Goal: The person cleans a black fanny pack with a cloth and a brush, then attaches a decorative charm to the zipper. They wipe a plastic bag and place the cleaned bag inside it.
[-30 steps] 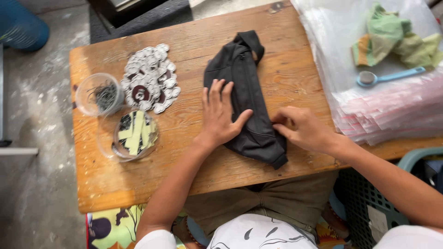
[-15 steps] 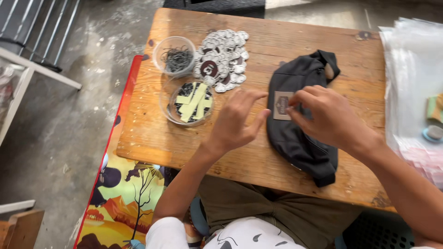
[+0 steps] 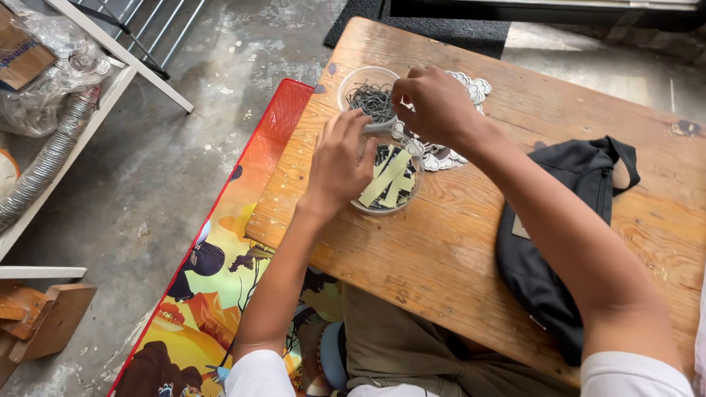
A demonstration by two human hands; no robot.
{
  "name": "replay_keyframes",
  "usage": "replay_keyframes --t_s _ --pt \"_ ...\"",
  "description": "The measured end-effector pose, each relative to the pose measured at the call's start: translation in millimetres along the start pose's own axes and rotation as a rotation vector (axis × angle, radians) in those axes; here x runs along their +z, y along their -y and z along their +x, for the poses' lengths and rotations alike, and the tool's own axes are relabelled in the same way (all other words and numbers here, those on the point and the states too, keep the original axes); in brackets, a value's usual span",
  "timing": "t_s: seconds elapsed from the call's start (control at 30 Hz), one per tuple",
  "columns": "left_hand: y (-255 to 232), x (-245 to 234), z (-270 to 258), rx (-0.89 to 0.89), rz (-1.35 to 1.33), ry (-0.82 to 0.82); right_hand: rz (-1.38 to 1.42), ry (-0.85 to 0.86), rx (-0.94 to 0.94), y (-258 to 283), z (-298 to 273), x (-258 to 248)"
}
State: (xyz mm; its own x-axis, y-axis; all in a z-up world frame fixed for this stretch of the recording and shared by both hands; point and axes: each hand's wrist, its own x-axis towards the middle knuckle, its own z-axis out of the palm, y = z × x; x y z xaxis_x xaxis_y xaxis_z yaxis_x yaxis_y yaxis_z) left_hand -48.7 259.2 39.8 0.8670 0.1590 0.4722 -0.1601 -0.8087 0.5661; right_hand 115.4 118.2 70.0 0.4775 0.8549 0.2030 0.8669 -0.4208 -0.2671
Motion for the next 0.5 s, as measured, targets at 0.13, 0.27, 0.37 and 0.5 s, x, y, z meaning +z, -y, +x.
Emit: replay_keyframes --t_s 0.13,0.27,0.37,0.5 --pt "6 11 0 -0.027 0.107 0.045 -0.256 0.126 0.131 -2 31 20" --pt "10 16 -2 -0.021 0.096 0.012 -0.318 0.292 0.212 -5 44 29" --pt "8 12 -1 -0.001 0.105 0.045 -0.168 0.292 0.232 -12 45 30" --pt "10 10 3 0.023 0.025 0.085 0.141 0.198 0.286 -14 40 7"
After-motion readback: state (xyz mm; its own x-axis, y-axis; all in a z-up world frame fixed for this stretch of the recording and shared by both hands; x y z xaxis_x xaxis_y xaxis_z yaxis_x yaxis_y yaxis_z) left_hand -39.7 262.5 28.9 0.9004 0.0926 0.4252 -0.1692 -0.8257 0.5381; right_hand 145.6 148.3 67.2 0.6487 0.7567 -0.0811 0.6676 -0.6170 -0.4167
